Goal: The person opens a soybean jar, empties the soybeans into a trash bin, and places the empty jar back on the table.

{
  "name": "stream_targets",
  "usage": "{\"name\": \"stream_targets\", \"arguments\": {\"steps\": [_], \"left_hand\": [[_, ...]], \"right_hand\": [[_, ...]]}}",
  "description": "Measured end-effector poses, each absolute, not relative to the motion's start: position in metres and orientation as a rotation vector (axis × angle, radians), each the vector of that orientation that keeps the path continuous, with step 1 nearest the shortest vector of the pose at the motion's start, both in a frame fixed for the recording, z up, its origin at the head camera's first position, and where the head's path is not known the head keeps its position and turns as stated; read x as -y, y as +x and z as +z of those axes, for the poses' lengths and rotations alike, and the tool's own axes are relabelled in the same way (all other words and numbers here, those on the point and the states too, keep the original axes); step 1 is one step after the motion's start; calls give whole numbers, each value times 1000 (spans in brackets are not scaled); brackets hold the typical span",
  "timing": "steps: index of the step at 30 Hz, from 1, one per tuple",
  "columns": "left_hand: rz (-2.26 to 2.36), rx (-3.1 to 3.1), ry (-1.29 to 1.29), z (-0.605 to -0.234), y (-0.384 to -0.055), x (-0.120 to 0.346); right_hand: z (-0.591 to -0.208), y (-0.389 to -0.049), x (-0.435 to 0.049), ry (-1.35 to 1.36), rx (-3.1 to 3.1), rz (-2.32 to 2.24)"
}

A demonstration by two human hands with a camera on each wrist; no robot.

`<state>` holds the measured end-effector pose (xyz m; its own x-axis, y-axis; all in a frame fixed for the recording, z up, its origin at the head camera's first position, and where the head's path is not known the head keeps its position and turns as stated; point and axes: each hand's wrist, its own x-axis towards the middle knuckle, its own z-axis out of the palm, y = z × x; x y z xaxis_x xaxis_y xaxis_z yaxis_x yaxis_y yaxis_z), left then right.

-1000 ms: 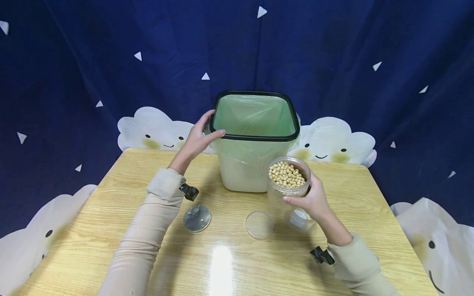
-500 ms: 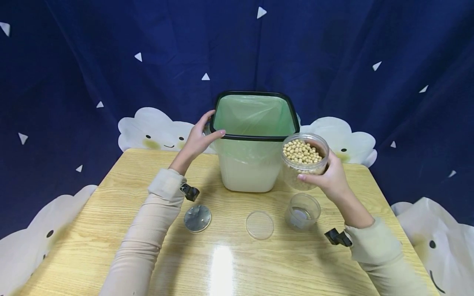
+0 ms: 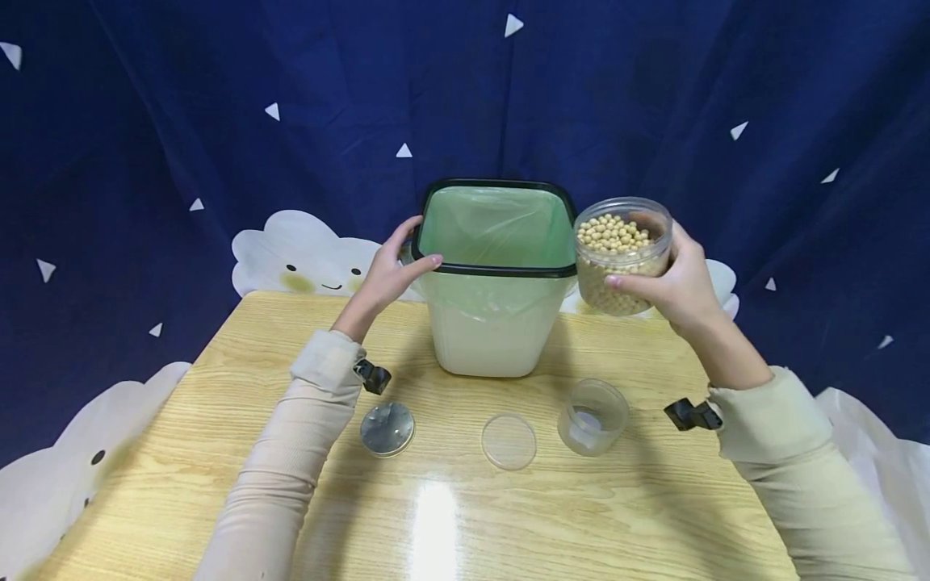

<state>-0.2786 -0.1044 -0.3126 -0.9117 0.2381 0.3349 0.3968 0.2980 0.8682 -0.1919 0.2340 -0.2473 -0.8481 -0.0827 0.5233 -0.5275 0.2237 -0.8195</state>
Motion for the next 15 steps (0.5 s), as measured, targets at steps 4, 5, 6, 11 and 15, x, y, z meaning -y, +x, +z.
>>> {"name": "stream_targets", "arguments": {"steps": [4,5,6,11,15], "left_hand": [[-1680,2413,-597,-313,-279,105],[-1680,2414,-595,-313,-279,106],[-1681,2413,-593,-313,-279,106],[-1685,2408,-591,-314,-277,106],[-1691,2394,-603,-313,-276,104]], "right_hand": [[-234,-205,-239,479,2241,1483],[-231,-208,-240,459,2261,1461],[-228,-211,-241,439,2283,1437],[-214,-224,-243,370,2375,1333],[-204,-234,-245,326,2477,1173]]}}
